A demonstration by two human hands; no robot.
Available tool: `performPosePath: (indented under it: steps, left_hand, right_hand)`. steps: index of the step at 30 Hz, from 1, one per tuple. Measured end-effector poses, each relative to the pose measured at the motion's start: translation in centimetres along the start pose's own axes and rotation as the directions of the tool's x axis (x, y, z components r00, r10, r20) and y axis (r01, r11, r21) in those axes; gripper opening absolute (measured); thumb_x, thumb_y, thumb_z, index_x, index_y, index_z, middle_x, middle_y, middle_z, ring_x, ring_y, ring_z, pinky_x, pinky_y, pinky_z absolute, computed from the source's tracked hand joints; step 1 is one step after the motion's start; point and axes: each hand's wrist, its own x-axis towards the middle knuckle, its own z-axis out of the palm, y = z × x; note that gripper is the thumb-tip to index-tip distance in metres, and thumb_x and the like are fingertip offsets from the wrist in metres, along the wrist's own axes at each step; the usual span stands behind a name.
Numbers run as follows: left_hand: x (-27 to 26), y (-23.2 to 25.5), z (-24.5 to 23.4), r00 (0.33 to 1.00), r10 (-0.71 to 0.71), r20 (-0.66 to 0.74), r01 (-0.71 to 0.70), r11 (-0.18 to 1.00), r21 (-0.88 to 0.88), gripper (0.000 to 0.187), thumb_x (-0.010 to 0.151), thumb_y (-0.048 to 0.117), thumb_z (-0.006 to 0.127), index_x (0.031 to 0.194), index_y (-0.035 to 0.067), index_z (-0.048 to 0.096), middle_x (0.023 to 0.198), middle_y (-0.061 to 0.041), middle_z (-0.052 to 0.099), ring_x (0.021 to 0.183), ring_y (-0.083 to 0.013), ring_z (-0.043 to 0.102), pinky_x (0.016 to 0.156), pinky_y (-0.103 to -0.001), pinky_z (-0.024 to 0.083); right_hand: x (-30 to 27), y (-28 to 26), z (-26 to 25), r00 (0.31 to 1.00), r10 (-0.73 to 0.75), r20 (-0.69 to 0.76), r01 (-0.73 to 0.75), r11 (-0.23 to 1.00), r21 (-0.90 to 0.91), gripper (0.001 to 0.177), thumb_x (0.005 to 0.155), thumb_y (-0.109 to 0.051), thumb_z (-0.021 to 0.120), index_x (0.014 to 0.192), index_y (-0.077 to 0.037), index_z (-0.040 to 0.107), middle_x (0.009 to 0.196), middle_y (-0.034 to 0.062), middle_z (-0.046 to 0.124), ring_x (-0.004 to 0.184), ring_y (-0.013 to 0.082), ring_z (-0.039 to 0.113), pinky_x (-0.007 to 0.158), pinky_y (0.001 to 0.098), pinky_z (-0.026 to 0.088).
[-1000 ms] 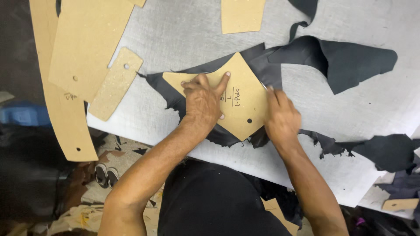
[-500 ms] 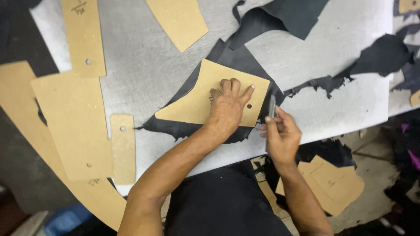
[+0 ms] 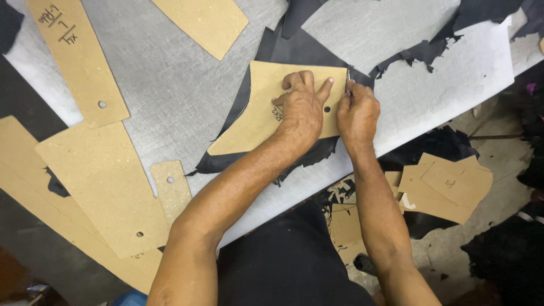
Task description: The person places cardboard templates onto a large sheet of black fabric, traces the outlines with a pen, and cuts the fabric along the traced lines using a utility knife. The person then removes the cut pieces and scrap fabric from the table.
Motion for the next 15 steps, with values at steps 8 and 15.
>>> performPosePath:
  steps: [8, 15]
  left_hand:
    - [0.1, 1.3, 1.7, 0.977, -0.160, -0.137, 0.142, 0.980, -0.138, 0.081, 0.088, 0.040, 0.061, 0.159, 0.027, 0.024, 0.118, -0.028, 0.054, 0.097, -0.0358, 0.049, 0.055, -0.045, 0.062]
    - [-6.2, -6.2, 7.8, 0.920, -0.066, -0.387, -0.189, 0.790, -0.584, 0.026, 0.102, 0.021, 0.056, 0.123, 0.021, 0.071, 0.110, -0.017, 0.065, 0.107, -0.0318, 0.065, 0.085, -0.044, 0.058]
  right_hand:
    - [-13.8, -0.8, -5.6, 0.968, 0.170, 0.183, -0.183, 0.981, 0.058, 0.027, 0.094, -0.005, 0.065, 0.119, 0.004, 0.071, 0.095, 0.0217, 0.072, 0.072, 0.0284, 0.072, 0.068, 0.0367, 0.056]
    - [-14.1, -2.3, -5.7, 0.994, -0.021, 0.110, -0.009, 0.964, 0.267, 0.025, 0.096, -0.007, 0.070, 0.118, 0.005, 0.071, 0.093, 0.0150, 0.073, 0.076, 0.0214, 0.075, 0.065, 0.0304, 0.060]
